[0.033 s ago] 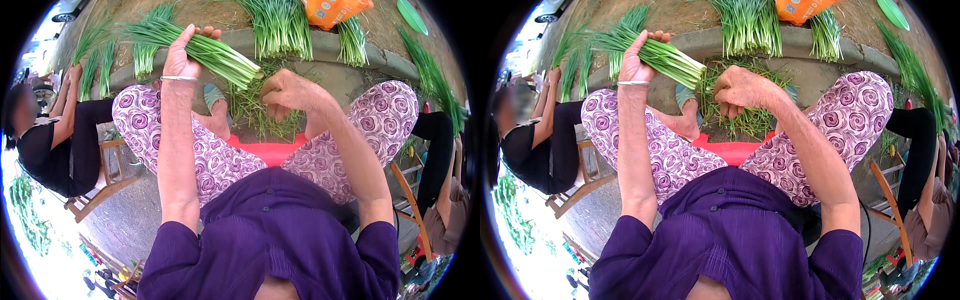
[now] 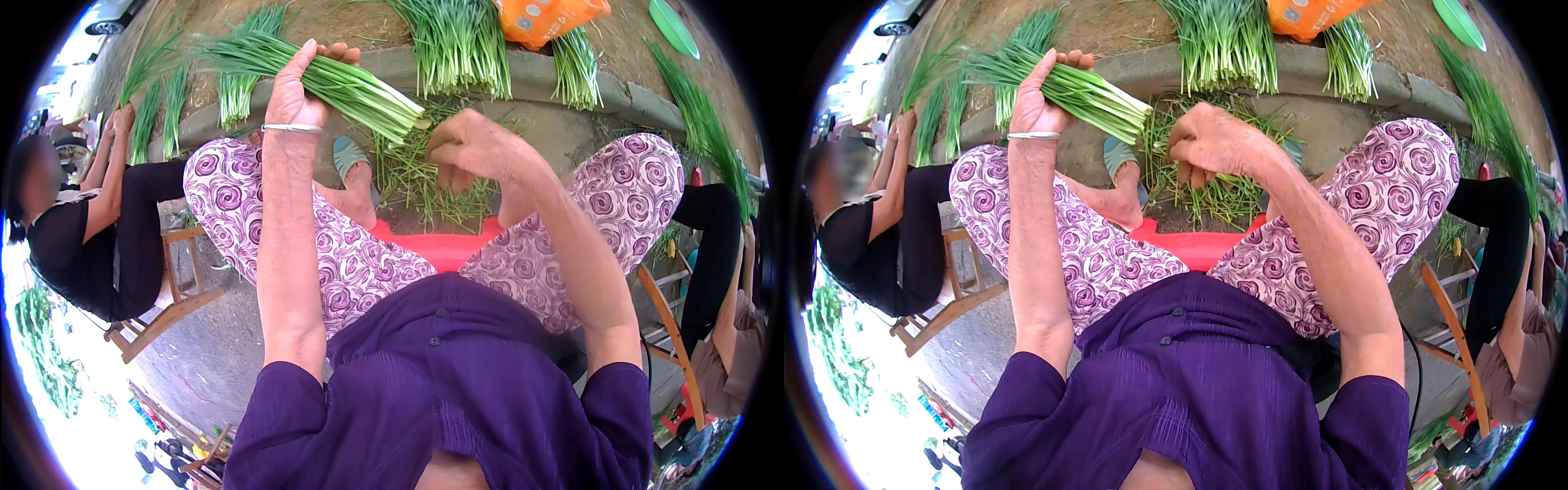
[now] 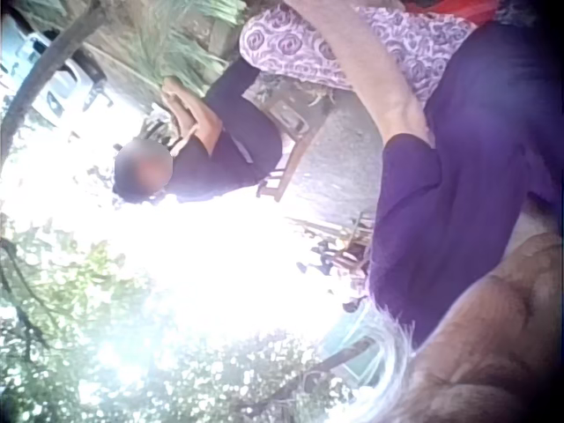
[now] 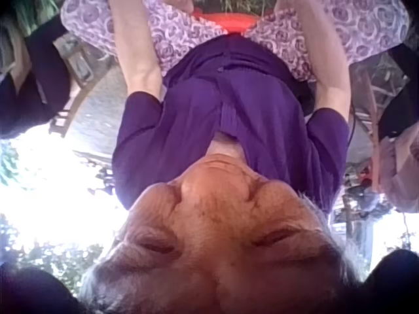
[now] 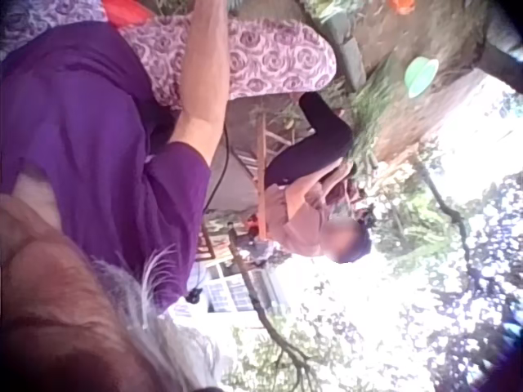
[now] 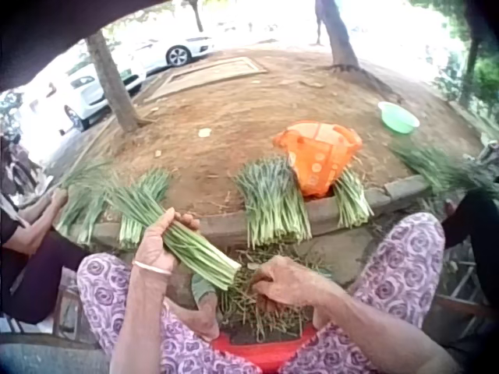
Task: The person bundles green onions by hand while sitting on a stool, aligning the stalks and removing loose leaves to form neat piles.
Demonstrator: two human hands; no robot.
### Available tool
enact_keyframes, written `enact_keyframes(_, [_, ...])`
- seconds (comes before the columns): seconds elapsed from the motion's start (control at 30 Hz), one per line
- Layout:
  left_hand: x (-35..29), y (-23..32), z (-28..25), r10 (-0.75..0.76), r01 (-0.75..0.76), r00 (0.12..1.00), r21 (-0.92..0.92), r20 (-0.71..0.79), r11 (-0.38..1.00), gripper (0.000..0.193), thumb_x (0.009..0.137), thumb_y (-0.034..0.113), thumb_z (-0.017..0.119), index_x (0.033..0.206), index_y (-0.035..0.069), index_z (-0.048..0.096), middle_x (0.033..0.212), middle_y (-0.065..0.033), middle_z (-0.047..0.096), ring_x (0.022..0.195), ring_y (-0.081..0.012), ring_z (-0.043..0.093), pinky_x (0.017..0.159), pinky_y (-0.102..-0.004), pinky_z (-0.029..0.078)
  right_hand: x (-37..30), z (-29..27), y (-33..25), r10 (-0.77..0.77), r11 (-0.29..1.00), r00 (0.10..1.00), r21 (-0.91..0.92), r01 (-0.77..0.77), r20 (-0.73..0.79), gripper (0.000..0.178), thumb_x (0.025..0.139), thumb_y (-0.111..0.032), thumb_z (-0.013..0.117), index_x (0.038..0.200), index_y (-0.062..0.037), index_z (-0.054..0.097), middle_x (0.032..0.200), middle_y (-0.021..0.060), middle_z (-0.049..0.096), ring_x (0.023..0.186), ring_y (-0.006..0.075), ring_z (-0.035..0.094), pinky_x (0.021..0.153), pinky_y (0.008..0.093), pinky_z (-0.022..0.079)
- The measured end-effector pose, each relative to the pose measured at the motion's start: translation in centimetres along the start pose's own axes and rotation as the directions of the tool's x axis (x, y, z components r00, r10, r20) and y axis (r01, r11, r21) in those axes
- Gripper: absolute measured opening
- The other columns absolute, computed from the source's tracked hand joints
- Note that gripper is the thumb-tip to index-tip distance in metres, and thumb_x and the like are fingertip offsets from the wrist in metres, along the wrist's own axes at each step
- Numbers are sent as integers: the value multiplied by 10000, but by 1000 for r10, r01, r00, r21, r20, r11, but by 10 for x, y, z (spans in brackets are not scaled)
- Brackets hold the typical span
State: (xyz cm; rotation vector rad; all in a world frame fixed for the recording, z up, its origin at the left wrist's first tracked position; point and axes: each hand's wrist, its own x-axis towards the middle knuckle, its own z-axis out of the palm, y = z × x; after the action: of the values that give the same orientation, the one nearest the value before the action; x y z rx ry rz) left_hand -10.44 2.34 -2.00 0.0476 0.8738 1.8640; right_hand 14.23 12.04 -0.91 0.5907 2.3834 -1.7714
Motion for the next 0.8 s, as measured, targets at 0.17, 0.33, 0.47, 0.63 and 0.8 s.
enact_keyframes(0.17, [-3,-4,5,21,-20,999,33,-40,999,130,861,116,626,887,23,539,928,-196,639,918,-373,628,806,-522,523,9,-8,2,122,990,960,105,-98,-251,270,849,-75,457,1007,76,616,749,118,681,584,135,650,558,273,525])
enact_keyframes(0.33, [-2,-4,3,6,-5,998,15,-69,1000,133,858,105,627,889,15,534,907,-188,630,899,-371,629,804,-521,523,8,-8,1,73,987,961,156,-31,-268,282,853,-91,447,1023,68,606,774,111,679,597,131,647,547,259,511])
enact_keyframes(0.47, [0,-5,3,-13,13,995,-5,-103,1000,137,860,100,620,899,5,529,915,-195,623,895,-376,627,805,-526,522,5,-8,-3,41,978,943,208,30,-330,261,866,-144,498,983,53,622,781,93,674,611,111,635,538,244,498])
enact_keyframes(0.63, [-2,-10,3,-24,30,994,61,-107,998,164,855,100,631,923,-36,570,913,-186,637,906,-340,630,834,-489,525,4,-3,-14,-94,971,924,169,167,-370,286,848,-226,603,954,38,635,782,85,670,594,109,604,543,252,488])
enact_keyframes(0.8, [-5,-17,7,-47,46,999,120,2,992,159,863,135,626,921,-4,575,896,-183,644,911,-356,631,817,-499,525,11,7,-5,-206,978,906,-43,205,-369,263,809,-196,642,870,60,647,673,108,644,563,148,593,555,299,484])
